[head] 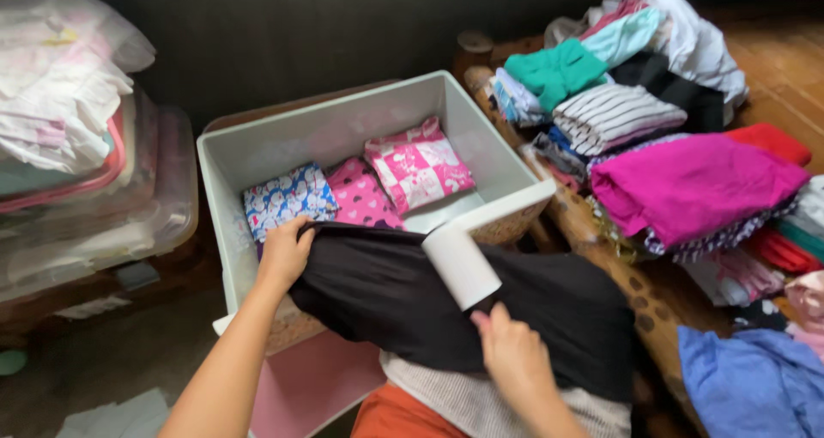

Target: The person cleans lint from various clothing items using a lint roller, then folds them and places them into a storage bin.

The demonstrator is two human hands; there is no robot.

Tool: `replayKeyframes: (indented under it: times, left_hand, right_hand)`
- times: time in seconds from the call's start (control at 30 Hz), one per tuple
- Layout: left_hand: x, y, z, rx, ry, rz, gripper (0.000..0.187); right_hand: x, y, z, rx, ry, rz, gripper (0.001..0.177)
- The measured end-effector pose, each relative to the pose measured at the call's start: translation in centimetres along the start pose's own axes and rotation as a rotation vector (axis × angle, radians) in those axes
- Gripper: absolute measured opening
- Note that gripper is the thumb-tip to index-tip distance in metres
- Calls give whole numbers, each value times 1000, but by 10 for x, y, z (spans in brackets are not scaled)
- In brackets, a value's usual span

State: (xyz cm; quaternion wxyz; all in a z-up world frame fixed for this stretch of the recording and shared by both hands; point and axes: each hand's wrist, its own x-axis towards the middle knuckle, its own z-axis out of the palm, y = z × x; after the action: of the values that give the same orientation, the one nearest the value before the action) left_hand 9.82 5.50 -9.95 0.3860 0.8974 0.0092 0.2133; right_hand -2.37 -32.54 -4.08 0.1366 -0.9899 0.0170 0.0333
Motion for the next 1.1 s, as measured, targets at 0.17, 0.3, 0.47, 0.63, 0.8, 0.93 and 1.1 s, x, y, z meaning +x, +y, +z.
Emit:
replayKeyframes:
  times: [0.17, 0.3, 0.47, 0.63, 0.8, 0.93, 1.1]
  left_hand:
    - [-11, -26, 9, -58, 22, -59, 22]
    - [-9, -20, 12, -157, -48, -161, 24]
    - [-9, -17, 13, -221, -64, -111, 26]
    - [-7, -21, 14, -147, -40, -134, 25]
    - [-8, -32, 20, -119, -5, -67, 23]
    - [-7, -31, 19, -168, 0, -43, 22]
    - [-11, -18, 14, -140, -101, -182, 24]
  right_hand:
    - [31, 46, -3, 17, 74, 100, 48]
    - [53, 79, -30, -64, 111, 94, 50]
    - [18, 5, -37, -128, 85, -103, 45]
    - [-15, -50, -9, -243, -131, -351, 42]
    - [20, -18, -20, -232, -32, -209, 43]
    - [37, -4, -19, -180, 30, -176, 44]
    - [63, 23, -34, -142, 89, -57, 50]
